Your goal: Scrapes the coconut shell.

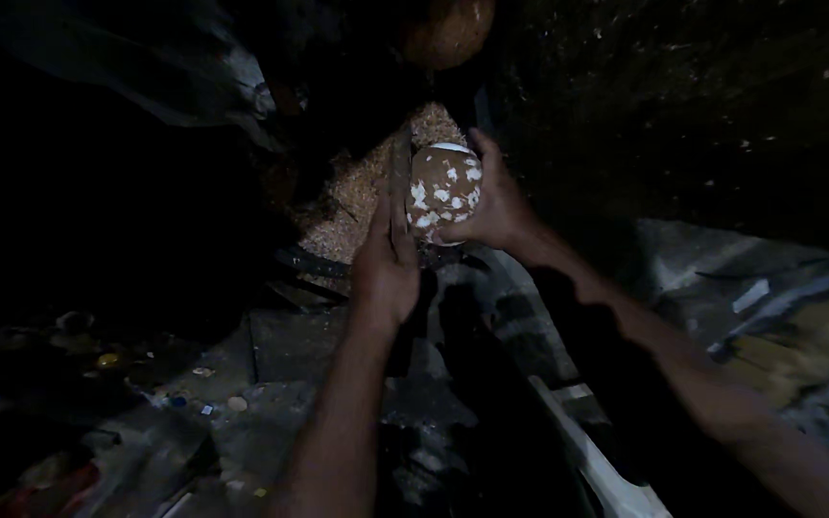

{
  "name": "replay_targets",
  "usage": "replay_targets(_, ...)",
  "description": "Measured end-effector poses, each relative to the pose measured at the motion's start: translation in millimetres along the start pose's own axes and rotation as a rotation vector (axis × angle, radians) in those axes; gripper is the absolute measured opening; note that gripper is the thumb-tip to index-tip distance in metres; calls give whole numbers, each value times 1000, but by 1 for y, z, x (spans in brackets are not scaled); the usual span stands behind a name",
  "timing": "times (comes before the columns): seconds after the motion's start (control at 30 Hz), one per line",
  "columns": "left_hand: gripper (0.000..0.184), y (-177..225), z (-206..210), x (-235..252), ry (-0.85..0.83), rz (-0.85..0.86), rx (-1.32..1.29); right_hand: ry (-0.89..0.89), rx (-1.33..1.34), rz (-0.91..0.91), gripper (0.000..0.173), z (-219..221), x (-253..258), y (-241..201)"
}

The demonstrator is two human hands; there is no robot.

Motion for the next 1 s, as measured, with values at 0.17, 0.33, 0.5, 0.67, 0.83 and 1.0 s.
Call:
replay_targets(0.17,68,-18,24,-68,117,59,65,-31,-67,185,139,6,-5,-17)
replay_targets(0.33,64,8,-20,-3,-30,-54,98,-3,-158,-50,136,28,-22,-21)
replay_targets(0.5,70,-12,2,-81,142,131,207,36,-231,-1,135,34,-20,-19)
replay_targets(0.67,63,20,-29,-18,-1,-33,282,19,-300,-67,128,48,-30,-19)
replay_targets(0.83,75,-7,3,-90,151,124,414,7,-299,-89,132,46,-28,-24)
replay_targets(1.0,75,15,-15,-46,126,24,460,6,-350,-27,125,56,-27,-34)
Point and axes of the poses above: each hand's wrist, its own x-axis towards the middle knuckle, its own z-axis out of the palm, y = z × x, the point moved 9 cm from there along x, towards the middle knuckle, and after that the axes turned 15 degrees about x, right-handed, at the moved point
